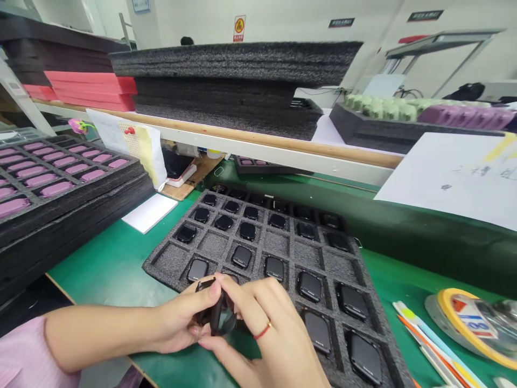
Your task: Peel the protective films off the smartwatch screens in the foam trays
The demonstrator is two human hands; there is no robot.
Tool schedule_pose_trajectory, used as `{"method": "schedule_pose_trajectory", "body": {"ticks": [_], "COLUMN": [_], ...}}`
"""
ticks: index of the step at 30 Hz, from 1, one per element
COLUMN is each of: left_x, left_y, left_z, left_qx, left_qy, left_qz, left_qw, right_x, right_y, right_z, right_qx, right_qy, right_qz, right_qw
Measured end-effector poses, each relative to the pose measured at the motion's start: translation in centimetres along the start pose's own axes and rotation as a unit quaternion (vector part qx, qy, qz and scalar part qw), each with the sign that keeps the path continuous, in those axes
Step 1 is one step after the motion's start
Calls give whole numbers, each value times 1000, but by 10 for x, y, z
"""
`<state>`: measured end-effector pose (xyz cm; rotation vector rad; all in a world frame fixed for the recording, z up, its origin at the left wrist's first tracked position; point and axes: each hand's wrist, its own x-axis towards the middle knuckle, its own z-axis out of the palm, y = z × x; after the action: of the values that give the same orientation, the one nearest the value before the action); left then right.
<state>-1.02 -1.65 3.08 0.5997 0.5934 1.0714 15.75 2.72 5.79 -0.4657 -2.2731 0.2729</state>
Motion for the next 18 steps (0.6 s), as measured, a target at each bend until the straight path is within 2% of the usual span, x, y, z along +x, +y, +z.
{"method": "schedule_pose_trajectory", "body": {"ticks": [6, 10, 13, 18], "left_x": [-1, -1, -1, -3], "left_y": [7, 12, 11, 9], "left_z": [4, 6, 4, 3], "left_qx": [-71, -60, -49, -55], "left_qy": [-1, -20, -37, -24], "left_qz": [-47, -69, -69, -49], "left_qw": [996, 996, 996, 997], "right_x": [5, 5, 5, 8], "right_y": [0, 1, 2, 2], "right_z": [-7, -7, -4, -7], "right_qx": [48, 52, 48, 45], "right_qy": [5, 12, 3, -7], "right_qz": [37, 37, 30, 0], "right_qw": [998, 998, 998, 999]}}
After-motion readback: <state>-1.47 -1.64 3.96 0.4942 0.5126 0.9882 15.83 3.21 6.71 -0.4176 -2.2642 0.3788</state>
